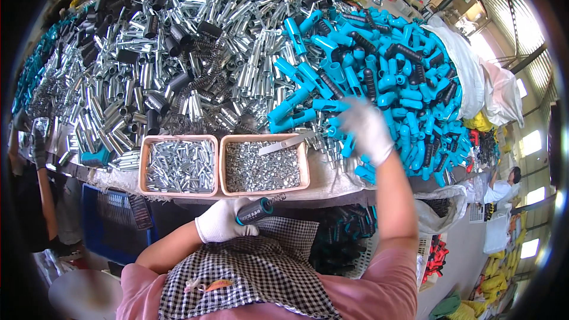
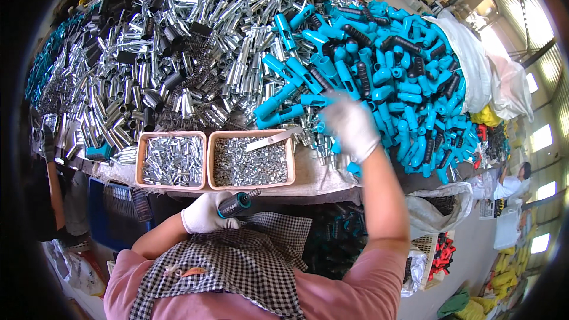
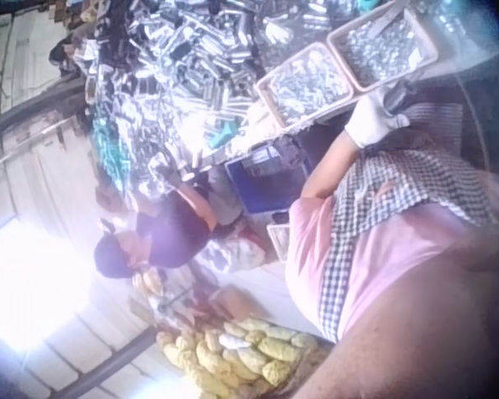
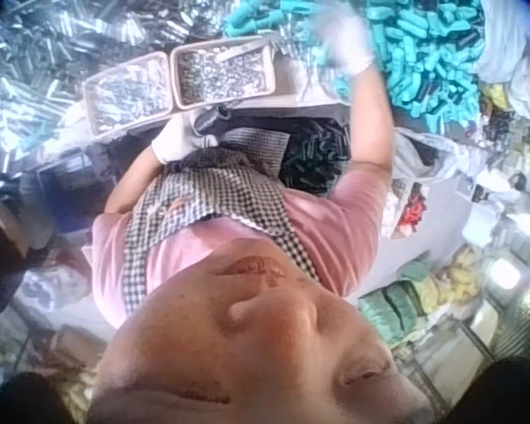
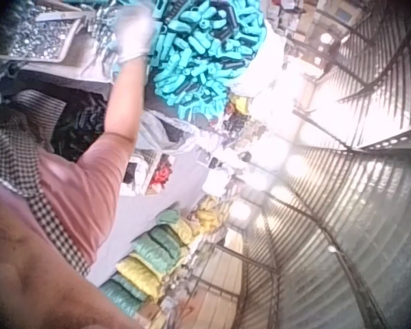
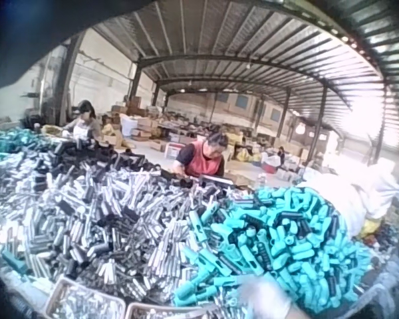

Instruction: Manually assembling metal tubes and teal plastic handles into finished tool components at a factory workbench.

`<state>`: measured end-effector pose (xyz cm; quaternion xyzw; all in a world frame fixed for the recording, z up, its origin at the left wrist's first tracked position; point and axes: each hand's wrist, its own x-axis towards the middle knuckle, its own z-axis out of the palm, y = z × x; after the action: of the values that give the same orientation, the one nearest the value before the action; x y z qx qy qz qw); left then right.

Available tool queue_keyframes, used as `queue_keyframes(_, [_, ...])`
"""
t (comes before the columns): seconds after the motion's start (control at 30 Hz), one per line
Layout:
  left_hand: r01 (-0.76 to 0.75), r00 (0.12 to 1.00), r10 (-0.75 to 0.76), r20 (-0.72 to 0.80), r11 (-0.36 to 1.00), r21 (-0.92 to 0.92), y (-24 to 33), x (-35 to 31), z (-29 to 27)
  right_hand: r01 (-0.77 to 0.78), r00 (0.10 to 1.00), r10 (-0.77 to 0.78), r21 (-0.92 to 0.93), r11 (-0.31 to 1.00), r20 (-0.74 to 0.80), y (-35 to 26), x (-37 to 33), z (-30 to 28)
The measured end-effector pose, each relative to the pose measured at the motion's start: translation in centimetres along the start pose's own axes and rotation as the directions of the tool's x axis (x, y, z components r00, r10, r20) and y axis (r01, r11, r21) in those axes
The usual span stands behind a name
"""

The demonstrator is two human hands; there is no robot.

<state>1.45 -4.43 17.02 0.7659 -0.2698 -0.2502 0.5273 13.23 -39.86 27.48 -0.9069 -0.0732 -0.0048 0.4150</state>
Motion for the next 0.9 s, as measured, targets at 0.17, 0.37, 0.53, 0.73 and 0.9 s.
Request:
queue_keyframes(0.17, [0.012,1.0,-0.012,-0.02,1.0,-0.022,0.1,-0.6,-0.8,-0.772,0.5,0.422,-0.168,0.613,-0.756,10.0,7.6,-9.6])
queue_keyframes(0.37, [0.077,0.995,-0.082,0.052,0.993,0.088,1.4,-1.3,-1.0,-0.552,0.594,0.68,0.397,0.733,-0.43,16.3,8.8,-10.8])
queue_keyframes(0.53, [0.026,0.999,-0.022,-0.046,0.995,0.092,1.1,-2.4,-0.8,0.24,0.722,0.108,0.393,0.888,-0.684,8.7,7.6,-6.1])
queue_keyframes(0.73, [0.171,0.981,-0.101,-0.164,0.848,0.501,2.6,-3.4,-2.8,0.16,0.966,0.139,0.927,0.339,-0.218,0.5,-3.5,-0.7])
queue_keyframes(0.9, [0.178,0.981,-0.079,-0.175,0.717,0.674,2.1,-5.1,-3.3,-0.316,0.896,0.126,0.409,0.856,0.427,-4.9,-11.3,4.7])
